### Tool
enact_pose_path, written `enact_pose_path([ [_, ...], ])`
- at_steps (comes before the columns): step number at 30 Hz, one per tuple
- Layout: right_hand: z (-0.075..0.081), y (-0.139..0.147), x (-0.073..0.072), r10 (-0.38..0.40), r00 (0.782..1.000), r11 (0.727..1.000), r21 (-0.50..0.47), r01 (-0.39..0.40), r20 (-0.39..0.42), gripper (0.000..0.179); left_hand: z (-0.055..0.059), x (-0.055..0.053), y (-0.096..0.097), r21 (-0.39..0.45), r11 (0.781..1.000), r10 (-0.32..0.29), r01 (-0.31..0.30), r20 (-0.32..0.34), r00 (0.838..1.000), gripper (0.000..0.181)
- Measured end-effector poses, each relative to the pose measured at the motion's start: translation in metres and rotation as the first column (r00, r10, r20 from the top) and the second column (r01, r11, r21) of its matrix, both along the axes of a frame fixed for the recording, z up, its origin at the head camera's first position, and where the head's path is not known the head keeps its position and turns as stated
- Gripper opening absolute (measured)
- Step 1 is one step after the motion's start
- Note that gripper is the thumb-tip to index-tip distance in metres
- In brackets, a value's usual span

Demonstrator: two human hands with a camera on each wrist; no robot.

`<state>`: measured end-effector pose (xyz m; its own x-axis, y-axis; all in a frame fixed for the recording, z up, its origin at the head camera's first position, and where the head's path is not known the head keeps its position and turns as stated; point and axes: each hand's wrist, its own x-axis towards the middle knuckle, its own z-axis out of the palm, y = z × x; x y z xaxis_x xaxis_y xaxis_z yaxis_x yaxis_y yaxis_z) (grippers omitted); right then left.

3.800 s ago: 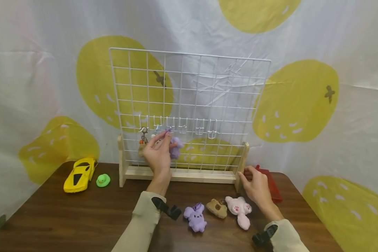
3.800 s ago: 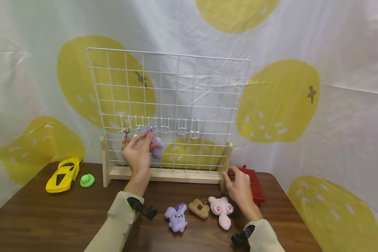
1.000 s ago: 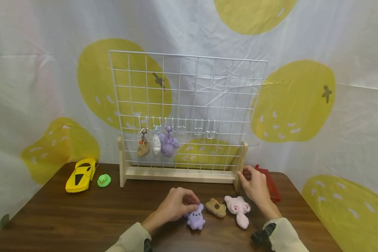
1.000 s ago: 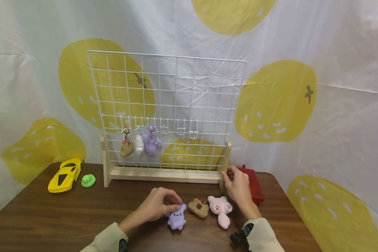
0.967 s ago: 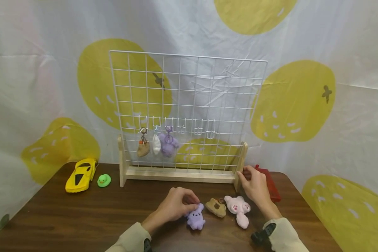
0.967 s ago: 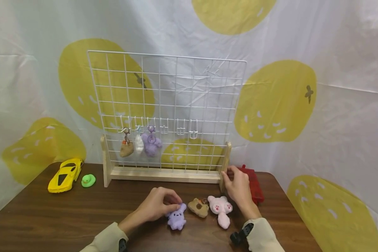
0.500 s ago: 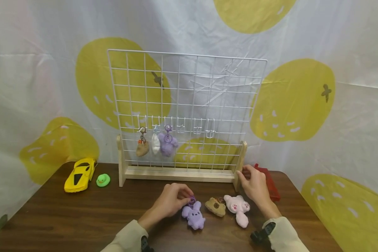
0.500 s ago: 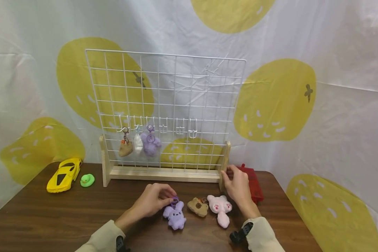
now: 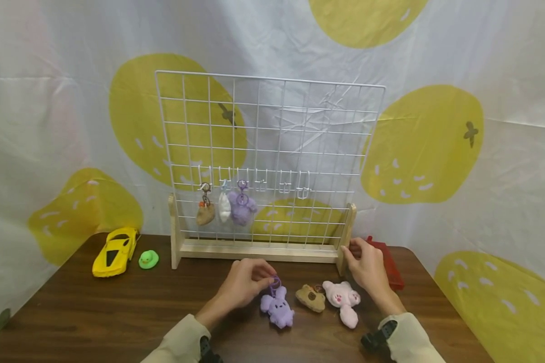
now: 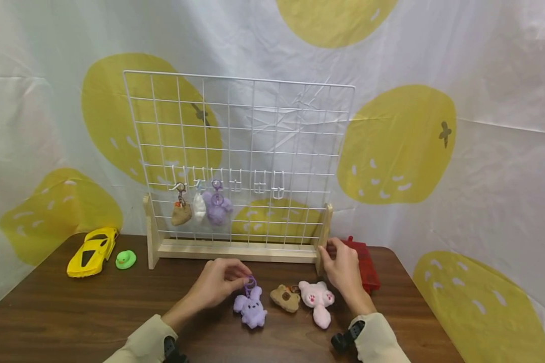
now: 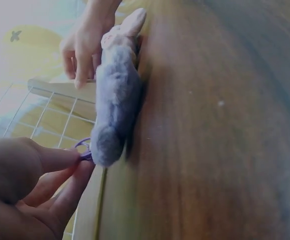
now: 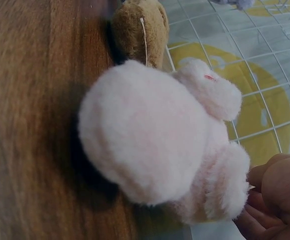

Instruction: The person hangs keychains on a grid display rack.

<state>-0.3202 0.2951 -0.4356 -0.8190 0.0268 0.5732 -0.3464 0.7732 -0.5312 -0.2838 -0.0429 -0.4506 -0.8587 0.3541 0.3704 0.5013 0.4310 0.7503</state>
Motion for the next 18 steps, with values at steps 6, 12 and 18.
enact_pose_path([
  [6, 0.000, -0.001, 0.000, 0.002, 1.000, 1.000, -0.001, -0.002, -0.004, 0.020, 0.008, -0.002, -0.003, 0.092, 0.995, 0.045, -0.042, -0.033, 0.998, 0.012],
  [12, 0.000, -0.002, 0.000, 0.012, 1.000, 1.000, -0.005, -0.012, -0.027, 0.019, 0.022, -0.006, -0.010, 0.207, 0.974, 0.103, -0.089, -0.057, 0.993, 0.011],
  [18, -0.002, 0.000, 0.001, 0.014, 0.998, 1.000, -0.008, -0.014, -0.053, 0.017, 0.041, -0.007, -0.017, 0.296, 0.939, 0.195, -0.175, -0.039, 0.980, 0.010],
])
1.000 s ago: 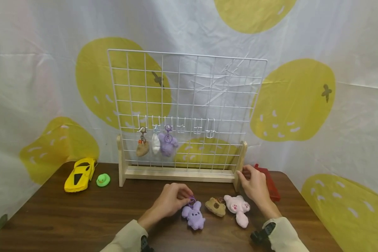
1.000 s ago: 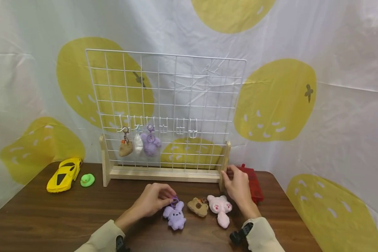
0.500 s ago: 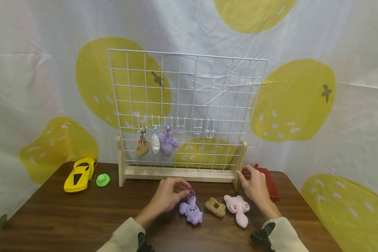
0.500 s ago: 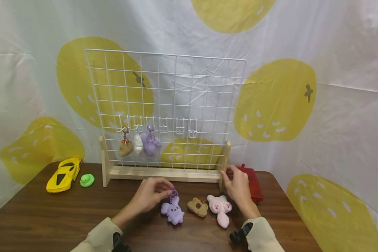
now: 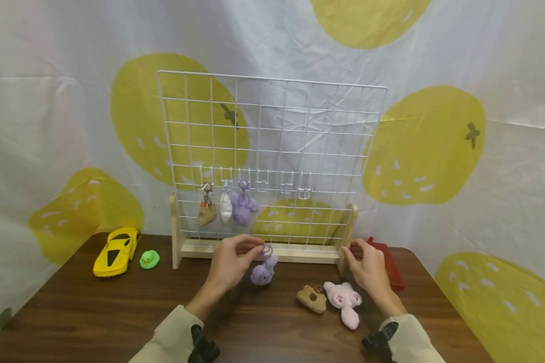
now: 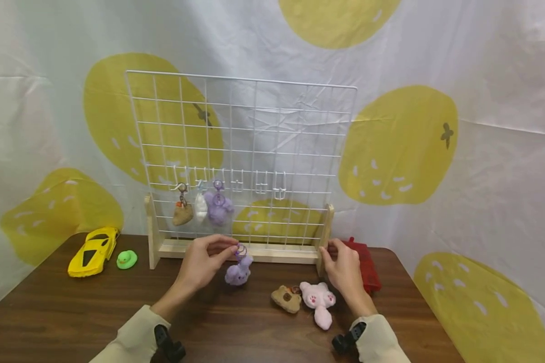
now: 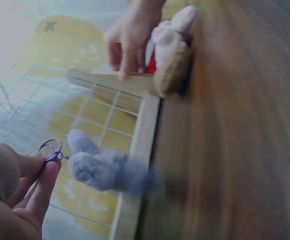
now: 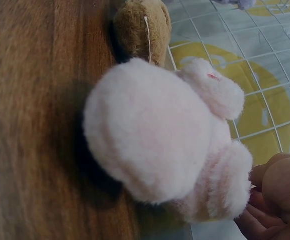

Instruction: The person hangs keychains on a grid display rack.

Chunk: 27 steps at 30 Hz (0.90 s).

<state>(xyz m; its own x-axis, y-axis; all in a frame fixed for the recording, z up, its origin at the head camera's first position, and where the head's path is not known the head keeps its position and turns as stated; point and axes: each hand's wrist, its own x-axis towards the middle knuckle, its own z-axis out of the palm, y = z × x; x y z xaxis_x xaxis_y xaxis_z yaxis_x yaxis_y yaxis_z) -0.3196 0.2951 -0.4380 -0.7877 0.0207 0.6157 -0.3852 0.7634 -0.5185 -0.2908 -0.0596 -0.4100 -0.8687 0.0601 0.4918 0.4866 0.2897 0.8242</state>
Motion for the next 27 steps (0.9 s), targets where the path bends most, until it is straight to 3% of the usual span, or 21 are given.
enact_pose_path([
  [6, -0.002, 0.000, 0.001, 0.002, 1.000, 1.000, 0.001, -0.002, -0.005, 0.016, 0.017, -0.003, -0.002, 0.134, 0.990, 0.054, -0.044, -0.073, 0.996, 0.010],
  [14, -0.001, 0.001, 0.002, -0.005, 1.000, 1.000, 0.002, 0.005, 0.006, 0.015, 0.038, -0.006, 0.007, 0.293, 0.951, 0.140, -0.094, -0.140, 0.980, 0.010],
  [20, 0.001, 0.001, 0.001, 0.000, 1.000, 1.000, 0.004, 0.000, 0.001, 0.016, 0.049, -0.007, 0.013, 0.366, 0.923, 0.180, -0.122, -0.129, 0.975, 0.011],
  [27, 0.000, 0.000, 0.000, -0.008, 1.000, 1.000, 0.026, 0.008, -0.003, 0.015, 0.053, -0.010, 0.017, 0.456, 0.881, 0.199, -0.124, -0.121, 0.972, 0.013],
])
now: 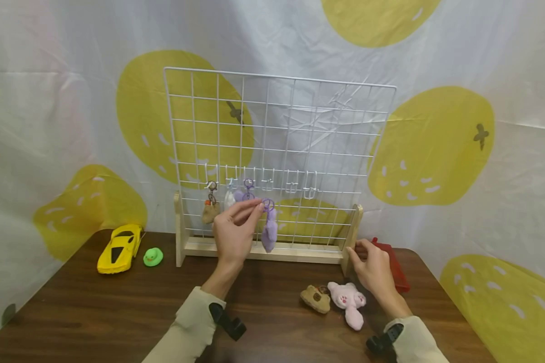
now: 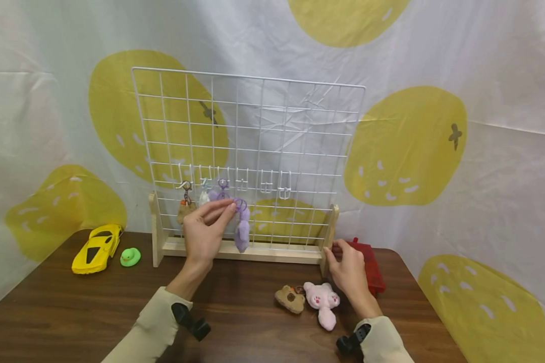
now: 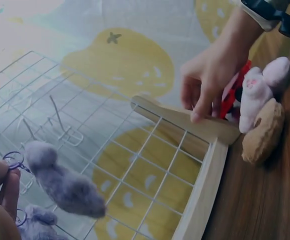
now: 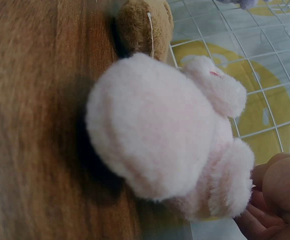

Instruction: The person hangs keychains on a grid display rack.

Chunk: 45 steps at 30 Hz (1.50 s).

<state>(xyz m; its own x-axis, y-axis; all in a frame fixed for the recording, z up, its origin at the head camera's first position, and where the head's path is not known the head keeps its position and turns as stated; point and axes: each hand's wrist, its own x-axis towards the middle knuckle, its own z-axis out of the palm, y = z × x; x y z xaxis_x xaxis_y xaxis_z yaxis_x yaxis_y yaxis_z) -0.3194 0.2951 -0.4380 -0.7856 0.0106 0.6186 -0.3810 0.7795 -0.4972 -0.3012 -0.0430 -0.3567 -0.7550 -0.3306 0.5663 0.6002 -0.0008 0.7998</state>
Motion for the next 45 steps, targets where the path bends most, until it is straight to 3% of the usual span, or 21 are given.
enact_pose_path([
  [13, -0.001, 0.001, -0.001, 0.008, 1.000, 1.000, -0.018, -0.008, 0.003, 0.016, 0.016, -0.003, 0.015, 0.164, 0.986, -0.015, 0.020, -0.030, 0.999, 0.018],
  [20, -0.002, 0.002, -0.002, -0.005, 1.000, 1.000, -0.005, 0.005, 0.004, 0.016, 0.017, -0.006, 0.022, 0.209, 0.978, -0.004, 0.019, -0.075, 0.997, 0.017],
  [33, -0.001, 0.001, -0.001, 0.010, 1.000, 1.000, -0.024, -0.010, 0.024, 0.015, 0.019, -0.015, 0.036, 0.362, 0.931, -0.002, 0.042, -0.109, 0.994, 0.018],
  [41, -0.001, 0.001, -0.001, 0.018, 1.000, 0.999, -0.035, -0.017, 0.021, 0.016, 0.021, -0.018, 0.044, 0.396, 0.915, -0.045, 0.083, -0.105, 0.993, 0.020],
  [45, 0.000, 0.001, 0.000, 0.017, 1.000, 0.999, -0.034, -0.016, 0.017, 0.016, 0.020, -0.020, 0.044, 0.386, 0.920, -0.035, 0.072, -0.104, 0.994, 0.018],
])
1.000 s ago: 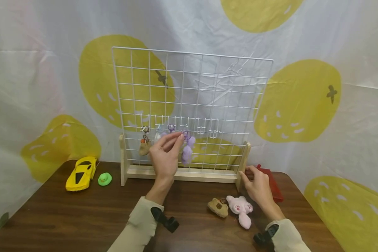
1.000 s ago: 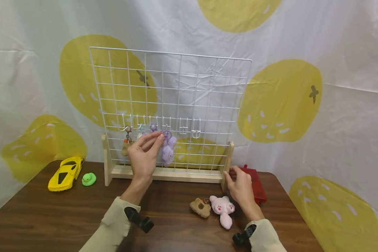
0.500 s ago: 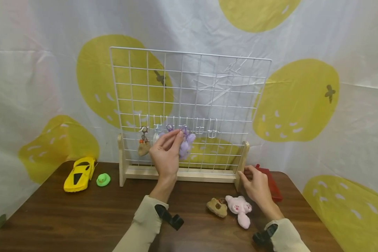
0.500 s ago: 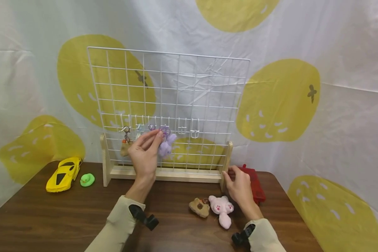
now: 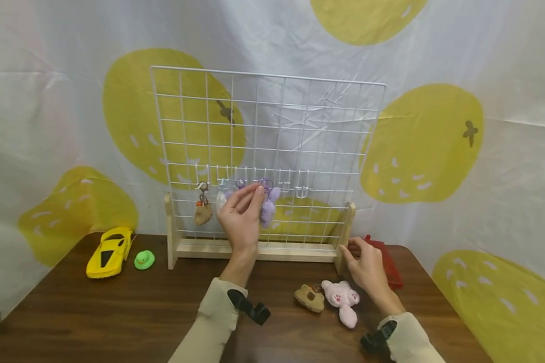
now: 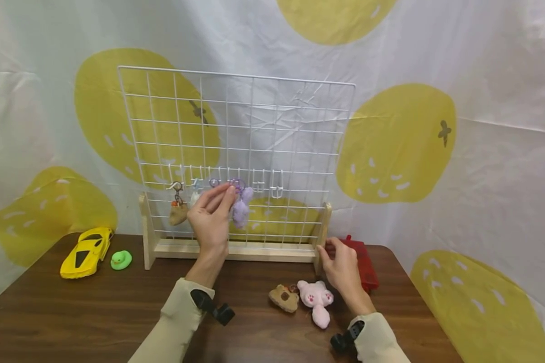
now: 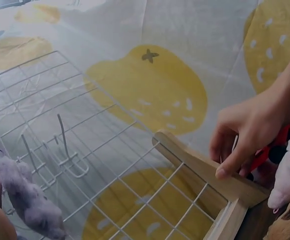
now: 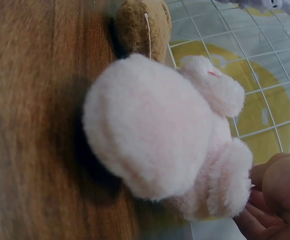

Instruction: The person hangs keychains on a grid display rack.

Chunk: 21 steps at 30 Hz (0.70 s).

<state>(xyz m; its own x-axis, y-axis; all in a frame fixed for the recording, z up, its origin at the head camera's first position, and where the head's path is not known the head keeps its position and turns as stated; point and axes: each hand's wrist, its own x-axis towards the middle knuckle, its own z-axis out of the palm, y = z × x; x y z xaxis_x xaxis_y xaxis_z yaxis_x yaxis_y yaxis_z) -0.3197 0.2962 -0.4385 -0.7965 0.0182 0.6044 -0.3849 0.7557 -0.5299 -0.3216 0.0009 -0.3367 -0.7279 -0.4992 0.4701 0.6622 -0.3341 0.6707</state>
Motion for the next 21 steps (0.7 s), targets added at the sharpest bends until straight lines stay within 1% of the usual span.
enact_pose_path([
  [6, 0.0013, -0.0007, 0.0006, -0.004, 1.000, 1.000, 0.001, 0.004, 0.006, 0.017, -0.0013, -0.0023, -0.0014, -0.005, 1.000, 0.010, -0.010, 0.002, 1.000, 0.017],
  [15, -0.0036, 0.0003, 0.0006, -0.010, 1.000, 1.000, 0.000, 0.010, 0.018, 0.014, -0.0044, -0.0056, 0.0037, 0.006, 1.000, 0.007, -0.008, 0.070, 0.998, 0.017],
  [18, -0.0025, 0.0006, -0.0001, -0.010, 1.000, 1.000, 0.000, 0.010, 0.018, 0.014, -0.0045, -0.0069, 0.0038, 0.008, 1.000, 0.008, -0.009, 0.095, 0.995, 0.018],
  [21, 0.0004, 0.0011, -0.0011, -0.010, 1.000, 1.000, 0.001, 0.010, 0.008, 0.015, -0.0035, -0.0086, 0.0033, -0.011, 1.000, 0.024, -0.023, 0.114, 0.993, 0.020],
])
